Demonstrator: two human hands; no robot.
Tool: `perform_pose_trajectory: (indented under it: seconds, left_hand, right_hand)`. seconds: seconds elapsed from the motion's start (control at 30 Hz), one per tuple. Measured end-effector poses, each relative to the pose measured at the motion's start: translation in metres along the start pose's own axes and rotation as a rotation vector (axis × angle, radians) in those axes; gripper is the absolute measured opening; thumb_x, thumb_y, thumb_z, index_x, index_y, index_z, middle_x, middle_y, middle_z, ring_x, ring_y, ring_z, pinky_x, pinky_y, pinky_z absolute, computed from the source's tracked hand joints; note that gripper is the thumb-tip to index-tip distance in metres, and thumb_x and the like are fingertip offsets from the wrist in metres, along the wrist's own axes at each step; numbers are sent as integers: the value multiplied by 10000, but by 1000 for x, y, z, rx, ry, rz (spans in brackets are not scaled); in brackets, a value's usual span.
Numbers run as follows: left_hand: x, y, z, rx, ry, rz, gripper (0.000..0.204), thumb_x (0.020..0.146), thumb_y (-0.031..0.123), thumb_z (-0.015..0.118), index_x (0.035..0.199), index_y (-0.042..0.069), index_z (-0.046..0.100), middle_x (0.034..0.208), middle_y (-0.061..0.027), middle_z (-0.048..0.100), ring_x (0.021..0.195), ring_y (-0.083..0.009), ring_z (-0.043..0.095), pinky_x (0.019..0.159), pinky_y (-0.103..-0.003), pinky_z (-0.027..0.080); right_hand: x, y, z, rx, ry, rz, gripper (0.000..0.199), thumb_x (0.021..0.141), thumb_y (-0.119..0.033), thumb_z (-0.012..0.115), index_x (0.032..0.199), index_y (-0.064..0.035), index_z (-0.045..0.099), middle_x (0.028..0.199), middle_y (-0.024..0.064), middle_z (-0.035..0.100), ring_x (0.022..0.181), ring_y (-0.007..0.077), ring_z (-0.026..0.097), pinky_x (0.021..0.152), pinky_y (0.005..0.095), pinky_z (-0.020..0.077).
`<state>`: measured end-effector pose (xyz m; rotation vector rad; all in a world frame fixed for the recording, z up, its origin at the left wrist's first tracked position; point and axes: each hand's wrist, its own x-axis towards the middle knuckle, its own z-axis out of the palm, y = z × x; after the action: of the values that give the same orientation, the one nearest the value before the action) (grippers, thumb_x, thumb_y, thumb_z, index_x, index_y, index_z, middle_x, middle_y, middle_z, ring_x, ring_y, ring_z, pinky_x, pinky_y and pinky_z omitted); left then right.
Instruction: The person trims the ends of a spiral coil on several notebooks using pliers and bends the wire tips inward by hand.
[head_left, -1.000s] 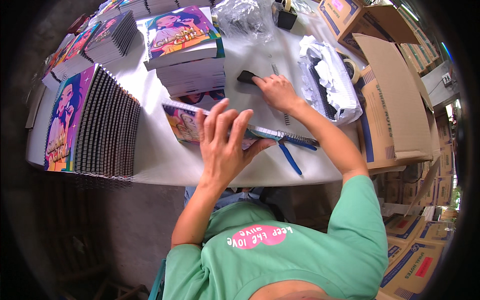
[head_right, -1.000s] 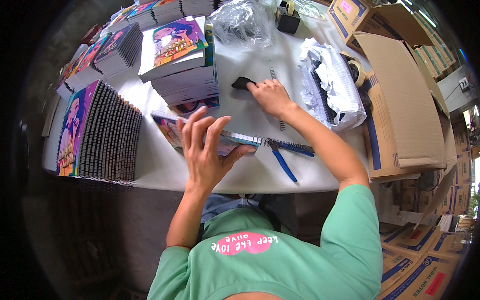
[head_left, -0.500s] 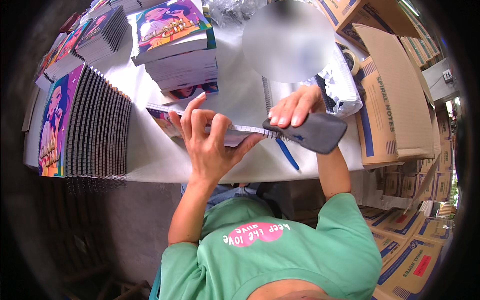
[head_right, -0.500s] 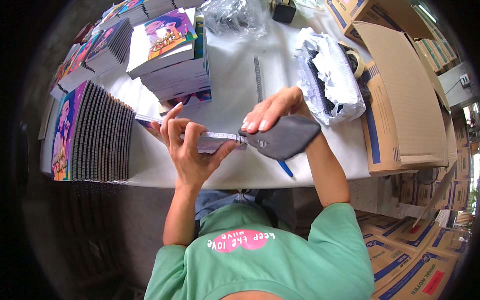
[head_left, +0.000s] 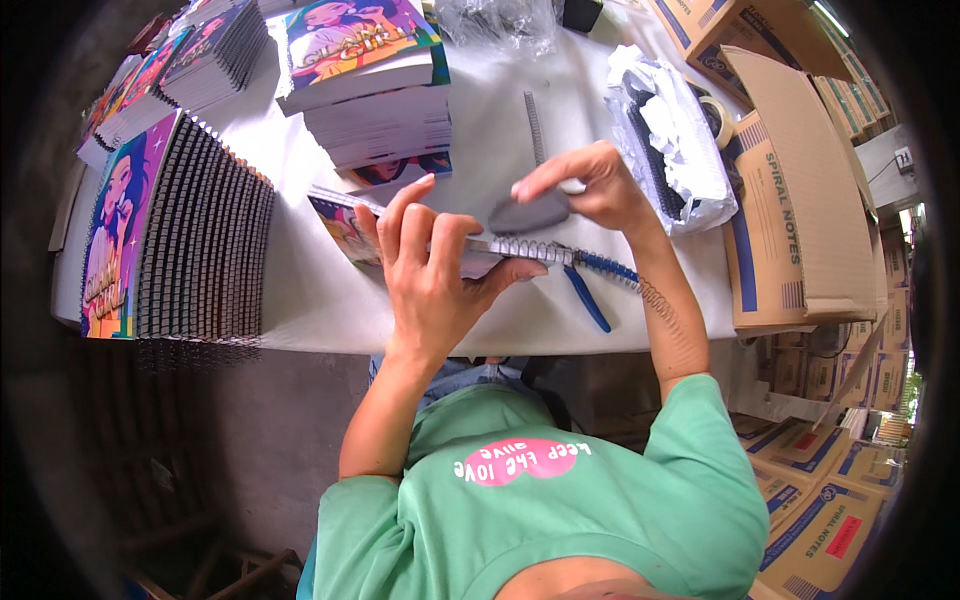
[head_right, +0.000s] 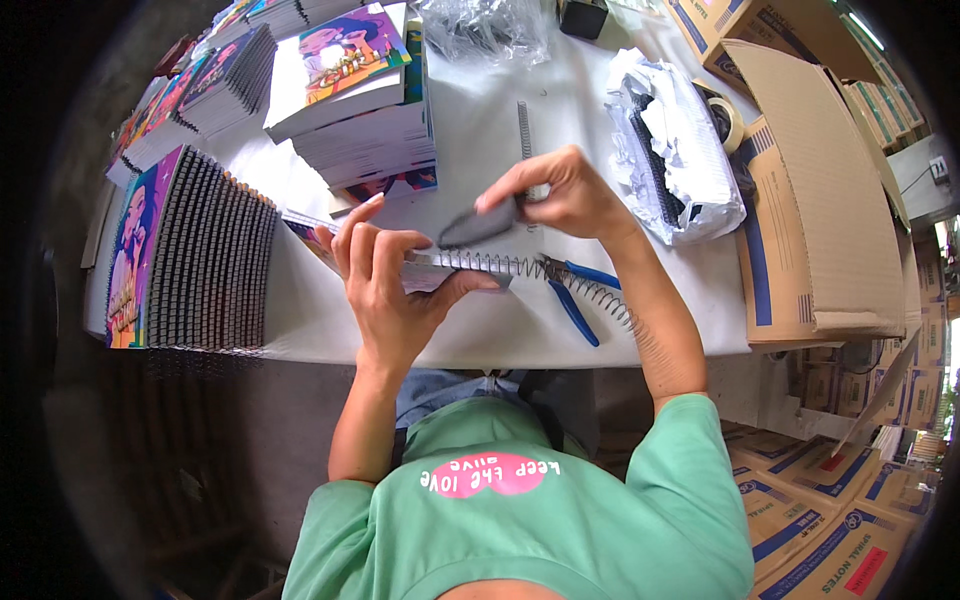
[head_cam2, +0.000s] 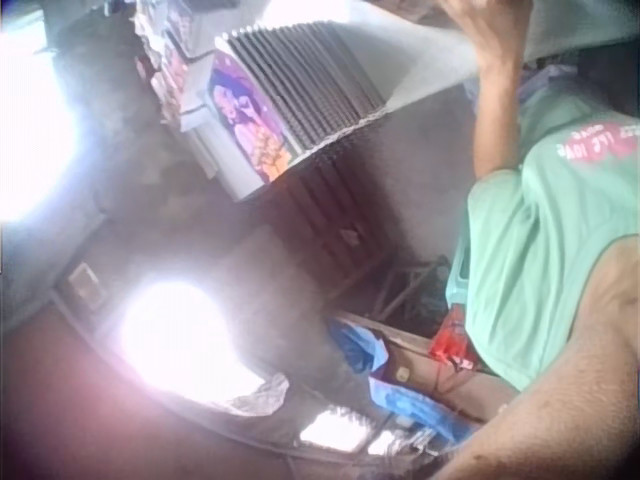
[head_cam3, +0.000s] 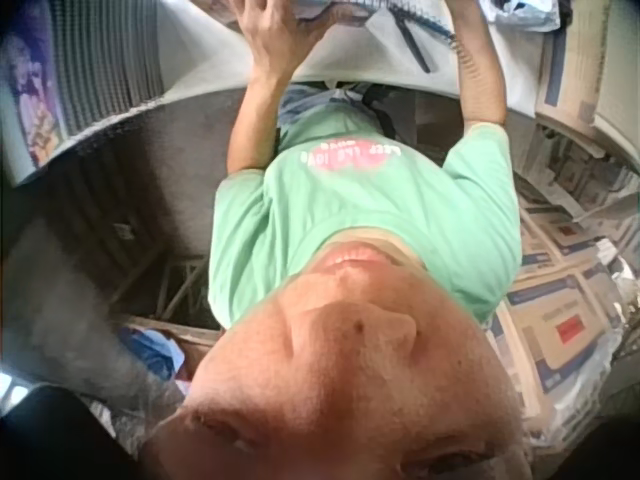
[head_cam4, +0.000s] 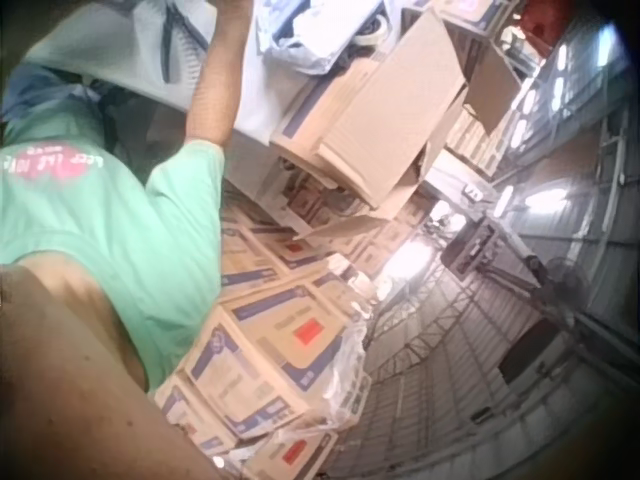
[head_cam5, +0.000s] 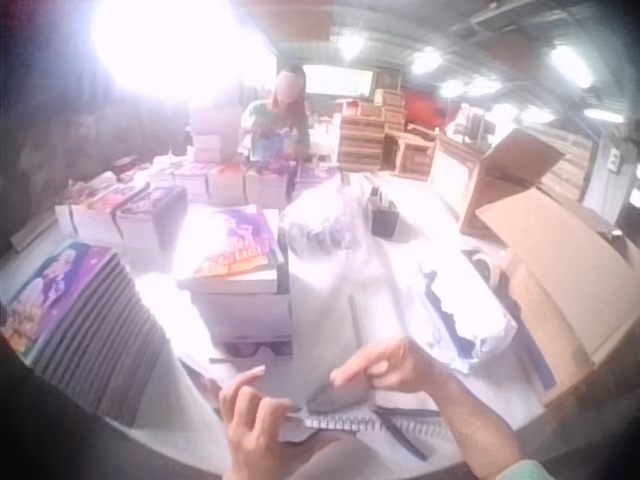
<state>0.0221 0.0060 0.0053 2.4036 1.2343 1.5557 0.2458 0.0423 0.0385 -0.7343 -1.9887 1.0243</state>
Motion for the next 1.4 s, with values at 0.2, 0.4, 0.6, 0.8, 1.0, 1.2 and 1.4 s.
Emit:
perform_pose_trajectory:
  seconds: [0.2,0.4,0.6,0.8,1.0,1.2,1.4]
  left_hand:
    - [-2,-3,8,-134,87,-17,851,501,458,837,1159,79,452,1070,-80,539,1116,-294,482,1048,-520,176]
    - [7,-2,-11,178,0,-91,777,439,434,866,1057,106,530,971,-55,545,990,-246,494,1001,-489,224]
    - [12,-35,-31,159,20,-135,585,358,516,831,656,96,553,803,-26,514,928,-262,473,810,-431,341]
    - [12,-40,-24,104,134,18,582,479,584,759,630,70,531,1052,-117,483,1109,-380,377,876,-465,349]
    - [8,-39,-22,43,189,27,594,469,575,776,644,76,505,1172,-145,446,1137,-385,348,889,-484,348]
    - [5,-47,-25,6,145,-76,649,399,554,828,700,73,511,1226,-174,355,1080,-332,397,856,-455,394]
    - [5,-51,-25,-106,181,-126,660,392,549,841,799,92,594,1242,-146,283,970,-279,476,749,-366,460]
  right_hand:
    - [16,8,9,-63,31,94,221,766,-134,662,850,69,682,881,200,676,870,299,663,802,358,523]
    - [24,2,17,41,59,62,214,659,75,680,872,53,684,880,177,681,867,255,667,801,322,526]
    - [33,8,31,175,58,-28,189,688,50,628,864,34,693,862,188,680,857,273,667,806,328,530]
    - [38,6,30,209,11,-60,168,695,54,620,837,18,701,840,168,685,819,244,673,762,332,542]
    - [49,3,35,204,-38,-87,239,675,98,555,845,21,704,850,131,694,782,181,663,728,291,530]
    - [60,-3,42,274,-97,-177,197,694,59,630,869,14,709,848,112,697,765,134,645,752,278,524]
    - [56,-1,47,520,-69,-241,177,705,7,653,873,25,703,856,139,693,749,173,661,732,294,532]
